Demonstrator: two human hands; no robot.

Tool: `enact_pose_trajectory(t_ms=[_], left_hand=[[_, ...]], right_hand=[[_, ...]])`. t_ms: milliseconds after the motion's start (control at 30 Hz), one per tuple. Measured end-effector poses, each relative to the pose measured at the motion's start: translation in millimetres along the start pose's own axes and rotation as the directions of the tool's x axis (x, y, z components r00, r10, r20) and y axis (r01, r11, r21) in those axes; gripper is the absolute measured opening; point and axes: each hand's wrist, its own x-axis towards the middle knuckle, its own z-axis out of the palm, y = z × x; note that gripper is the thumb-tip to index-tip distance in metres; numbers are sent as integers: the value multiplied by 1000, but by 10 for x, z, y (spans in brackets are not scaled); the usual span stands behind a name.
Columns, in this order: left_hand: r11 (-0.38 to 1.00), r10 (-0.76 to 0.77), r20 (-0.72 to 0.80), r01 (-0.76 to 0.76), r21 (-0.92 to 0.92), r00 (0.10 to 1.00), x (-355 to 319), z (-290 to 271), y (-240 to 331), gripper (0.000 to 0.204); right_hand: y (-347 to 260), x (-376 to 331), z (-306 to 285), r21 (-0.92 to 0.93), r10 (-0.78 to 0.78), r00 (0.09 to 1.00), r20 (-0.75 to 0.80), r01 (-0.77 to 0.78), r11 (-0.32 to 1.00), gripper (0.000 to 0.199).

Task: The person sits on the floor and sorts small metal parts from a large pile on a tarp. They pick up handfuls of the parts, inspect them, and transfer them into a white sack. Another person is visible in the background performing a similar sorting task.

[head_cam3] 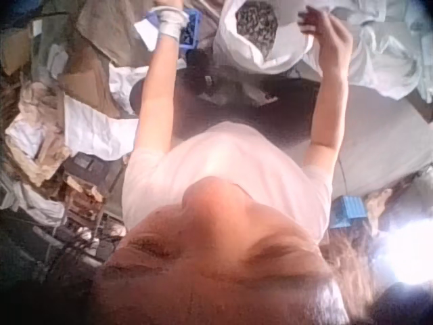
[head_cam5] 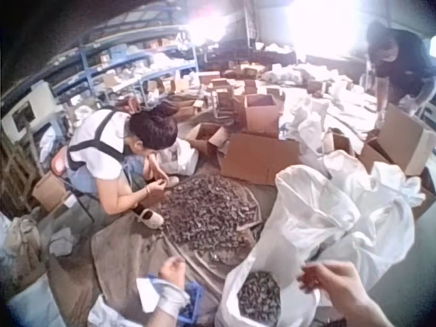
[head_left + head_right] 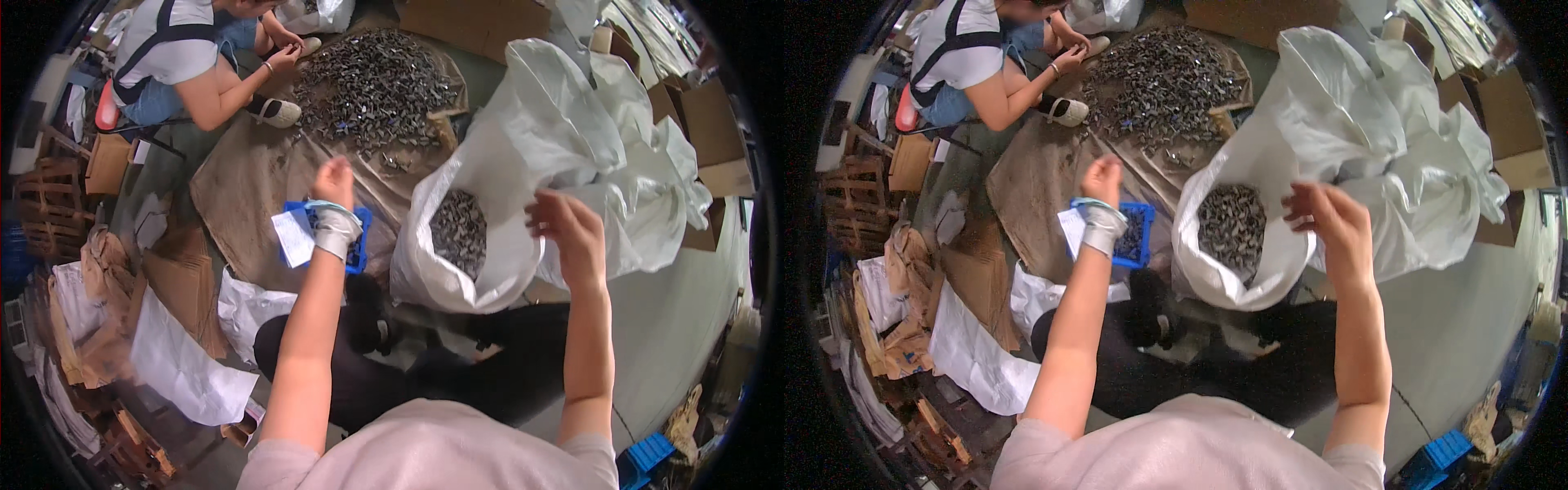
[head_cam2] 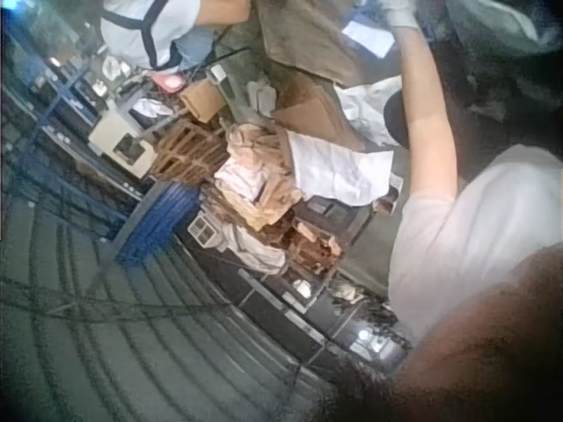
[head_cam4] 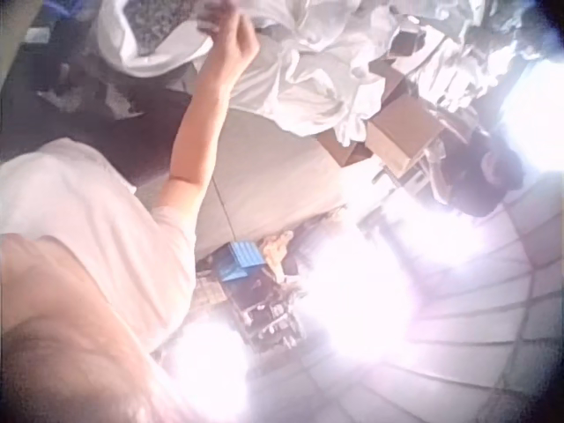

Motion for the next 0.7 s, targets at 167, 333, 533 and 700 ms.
enact_pose_trajectory(t_ms=[167, 333, 533, 700], left_hand=[[916, -116, 145, 49, 399, 983, 193, 370, -1156, 25], [689, 106, 406, -361, 628, 908, 563, 852, -1830, 52], [436, -73, 551, -470, 767, 832, 1014, 1778, -1859, 79], [402, -231, 471, -358, 843, 851, 1286, 2177, -1711, 80]], right_hand=[[-37, -157, -69, -163, -107, 990, -93, 91, 982, 21], [-167, -183, -144, -492, -337, 940, -55, 268, 828, 20], [-46, 4, -132, -522, -351, 909, -223, 192, 831, 26], [-170, 168, 18, -552, -259, 933, -250, 83, 830, 29]])
